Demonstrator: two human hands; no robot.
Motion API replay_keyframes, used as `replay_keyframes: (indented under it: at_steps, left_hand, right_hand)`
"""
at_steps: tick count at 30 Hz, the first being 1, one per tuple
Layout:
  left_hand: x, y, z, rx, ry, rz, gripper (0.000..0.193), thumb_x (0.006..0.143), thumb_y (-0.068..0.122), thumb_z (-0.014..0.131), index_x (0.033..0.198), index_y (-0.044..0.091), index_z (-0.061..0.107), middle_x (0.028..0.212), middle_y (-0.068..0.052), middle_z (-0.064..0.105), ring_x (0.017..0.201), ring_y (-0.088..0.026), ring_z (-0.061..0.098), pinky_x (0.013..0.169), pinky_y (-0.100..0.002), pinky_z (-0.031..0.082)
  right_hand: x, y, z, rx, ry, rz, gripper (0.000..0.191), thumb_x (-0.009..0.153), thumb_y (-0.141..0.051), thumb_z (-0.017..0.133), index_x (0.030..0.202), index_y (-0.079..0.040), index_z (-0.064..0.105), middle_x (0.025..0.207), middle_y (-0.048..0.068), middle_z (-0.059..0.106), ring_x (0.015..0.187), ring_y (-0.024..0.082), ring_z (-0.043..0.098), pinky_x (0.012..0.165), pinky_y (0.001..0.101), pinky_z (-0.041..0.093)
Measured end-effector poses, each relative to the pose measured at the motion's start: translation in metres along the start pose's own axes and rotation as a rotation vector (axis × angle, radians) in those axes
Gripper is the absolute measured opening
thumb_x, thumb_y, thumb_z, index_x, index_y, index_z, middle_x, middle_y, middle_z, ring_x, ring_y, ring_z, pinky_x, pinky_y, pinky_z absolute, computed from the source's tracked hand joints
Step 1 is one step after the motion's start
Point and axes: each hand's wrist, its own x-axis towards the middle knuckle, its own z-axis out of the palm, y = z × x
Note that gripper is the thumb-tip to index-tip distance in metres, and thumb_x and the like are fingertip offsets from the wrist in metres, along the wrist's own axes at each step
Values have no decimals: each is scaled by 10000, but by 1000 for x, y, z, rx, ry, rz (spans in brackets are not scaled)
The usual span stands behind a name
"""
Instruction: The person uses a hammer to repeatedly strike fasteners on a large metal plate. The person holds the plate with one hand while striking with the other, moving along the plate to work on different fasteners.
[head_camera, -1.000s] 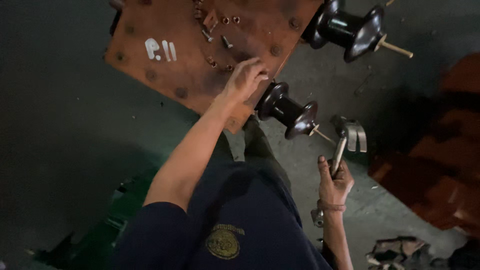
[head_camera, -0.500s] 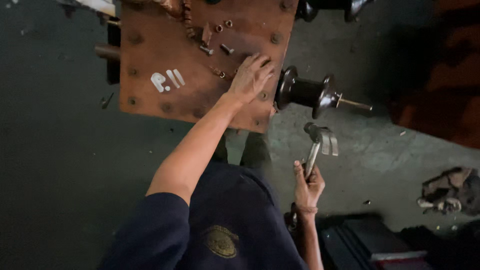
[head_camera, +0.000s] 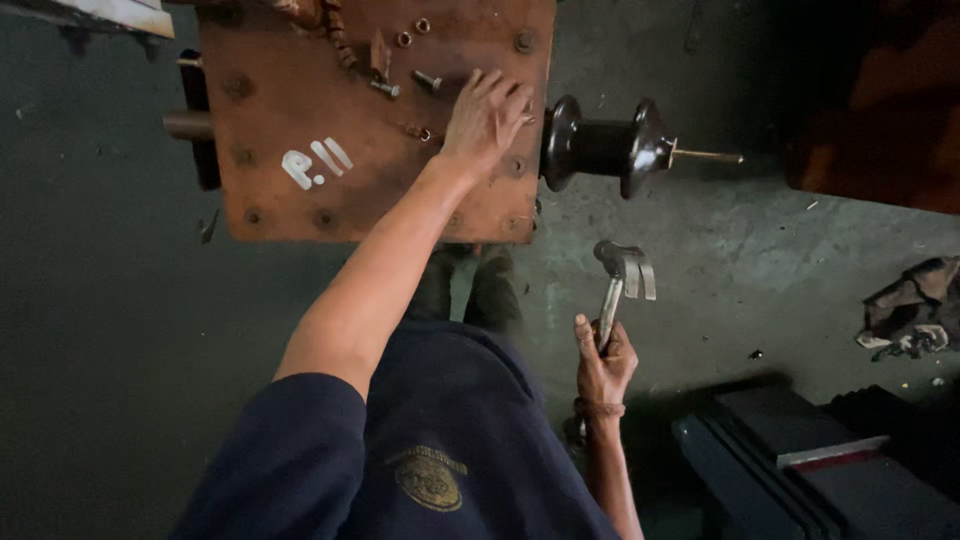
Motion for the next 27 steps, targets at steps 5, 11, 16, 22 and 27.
replay_keyframes:
  at_steps: [5,11,16,22,27]
  left_hand:
    - [1,1,1,82,52,6,354,855,233,808,1107,40,652,1159,-142,647,1199,-379,552,1028,-527,455]
    - [-1,-2,0,-9,1,-6,403,873,260,835,1145,30,647,1140,-111,642,1169,-345,542,1022,-501,454]
    - [-2,-3,-2,33,72,33,434,828,291,854,1137,67,648,1148,-79,639,1179,-323,532,1017,-483,451]
    - [-1,-2,-5,-36,31,4,437,842,280,866,1149,58,648,1154,-83,631,1189,-331,521,1012,-490,440]
    - [0,1,-7,-6,50,4,436,823,289,856,1133,76,634,1135,-78,631,1186,-335,520,1025,-511,424]
  right_hand:
    - [3,-8,4,-63,12,-55,394,938,-304,795,764,-53,547,664,-51,449,645,60,365,548,268,333]
    - [9,-19,7,-62,-39,32,361,944,-310,774,774,-60,576,638,-57,447,615,64,368,528,281,308]
    - [20,-28,22,-9,-81,45,363,948,-303,775,787,-51,569,665,-60,471,631,55,376,539,271,329]
    - [31,-35,34,-24,-101,39,348,934,-313,784,785,-69,586,665,-57,506,621,51,407,540,262,349]
    - [33,-34,35,6,-115,-44,357,941,-316,789,794,-72,574,686,-67,500,651,41,402,566,247,353]
